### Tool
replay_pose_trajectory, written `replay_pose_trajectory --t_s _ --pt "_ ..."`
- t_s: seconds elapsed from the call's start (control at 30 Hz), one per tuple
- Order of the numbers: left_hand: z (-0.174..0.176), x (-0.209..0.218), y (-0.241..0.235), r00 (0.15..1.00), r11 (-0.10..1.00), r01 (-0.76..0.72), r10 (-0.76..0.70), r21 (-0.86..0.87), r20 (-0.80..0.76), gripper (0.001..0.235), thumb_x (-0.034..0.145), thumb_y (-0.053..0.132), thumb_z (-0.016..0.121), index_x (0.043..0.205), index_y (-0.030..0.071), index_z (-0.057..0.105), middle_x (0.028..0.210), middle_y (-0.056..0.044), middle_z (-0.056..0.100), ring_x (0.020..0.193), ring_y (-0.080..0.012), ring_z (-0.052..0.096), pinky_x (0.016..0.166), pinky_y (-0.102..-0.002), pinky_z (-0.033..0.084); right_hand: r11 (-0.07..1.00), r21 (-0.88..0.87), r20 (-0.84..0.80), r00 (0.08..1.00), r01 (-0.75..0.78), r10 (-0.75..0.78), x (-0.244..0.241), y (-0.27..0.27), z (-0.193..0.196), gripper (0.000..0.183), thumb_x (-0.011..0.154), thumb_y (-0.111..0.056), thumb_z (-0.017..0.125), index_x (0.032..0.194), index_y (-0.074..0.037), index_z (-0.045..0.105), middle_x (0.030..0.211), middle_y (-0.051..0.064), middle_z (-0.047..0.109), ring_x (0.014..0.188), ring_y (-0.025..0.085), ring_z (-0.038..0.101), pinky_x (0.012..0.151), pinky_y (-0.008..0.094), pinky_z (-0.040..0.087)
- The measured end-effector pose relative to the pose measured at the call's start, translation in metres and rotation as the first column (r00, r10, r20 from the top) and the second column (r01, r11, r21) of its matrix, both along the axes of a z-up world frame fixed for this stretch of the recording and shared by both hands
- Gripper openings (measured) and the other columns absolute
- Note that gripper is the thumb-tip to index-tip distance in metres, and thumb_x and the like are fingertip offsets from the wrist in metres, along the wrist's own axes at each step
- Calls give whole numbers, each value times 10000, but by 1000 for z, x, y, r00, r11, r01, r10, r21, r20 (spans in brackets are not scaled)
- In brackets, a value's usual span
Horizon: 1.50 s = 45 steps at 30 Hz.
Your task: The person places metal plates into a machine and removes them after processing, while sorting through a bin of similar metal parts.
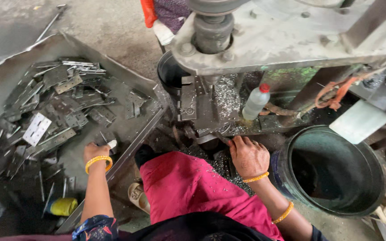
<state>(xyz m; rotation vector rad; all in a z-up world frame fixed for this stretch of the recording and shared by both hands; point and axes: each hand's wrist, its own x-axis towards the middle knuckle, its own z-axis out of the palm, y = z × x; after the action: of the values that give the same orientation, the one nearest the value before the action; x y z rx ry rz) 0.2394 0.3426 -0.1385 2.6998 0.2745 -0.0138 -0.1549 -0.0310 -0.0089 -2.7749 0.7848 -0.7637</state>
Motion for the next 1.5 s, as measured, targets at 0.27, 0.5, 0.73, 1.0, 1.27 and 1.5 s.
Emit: replay_pose_trajectory --t_s 0.27,0.5,0.73,1.0,1.27,1.5 --pt "30 -83 -25 768 827 189 -460 529 446 361 844 132 728 1192 201 797 997 -92 770 877 -302 714 964 -442 559 1000 0 8 1000 -12 12 -2 -1 -4 199 920 -327 677 887 -130 674 841 86 714 776 329 705 697 454 537" --pt "92 -98 -110 872 926 353 -378 134 312 404 783 108 682 1158 226 774 938 -171 738 895 -398 706 786 -506 563 999 -36 -7 1000 -20 19 -2 -3 -7 212 926 -341 682 923 -129 689 867 95 720 795 336 709 711 464 541" --pt "59 -189 -311 711 720 655 -485 -229 508 528 755 45 708 1277 55 627 1178 -213 693 1160 -421 622 986 -479 513 998 55 -123 992 -9 16 -11 -6 -7 240 932 -340 656 1035 -124 673 945 110 735 836 367 719 692 501 545" --pt "40 -248 -321 570 626 650 -776 431 269 379 896 237 577 1153 13 743 1465 -123 592 1368 -292 442 1053 -415 375 981 194 -675 727 10 126 10 -39 -14 510 939 -448 631 1359 -188 502 1030 199 761 1021 410 722 874 520 557" --pt "65 -220 -340 598 603 663 -783 443 171 305 873 220 568 1002 92 814 1313 -93 674 1366 -290 426 1045 -427 332 949 308 -673 690 -67 267 18 -54 -30 529 917 -451 649 1302 -124 490 1156 236 719 1136 437 672 969 550 513" --pt "56 -196 -353 594 575 638 -791 512 148 296 913 212 555 997 114 821 1256 -78 713 1389 -278 421 1053 -418 313 941 335 -677 685 -38 269 21 -53 -30 582 907 -426 655 1347 -104 451 1138 252 720 1122 456 666 946 558 513"
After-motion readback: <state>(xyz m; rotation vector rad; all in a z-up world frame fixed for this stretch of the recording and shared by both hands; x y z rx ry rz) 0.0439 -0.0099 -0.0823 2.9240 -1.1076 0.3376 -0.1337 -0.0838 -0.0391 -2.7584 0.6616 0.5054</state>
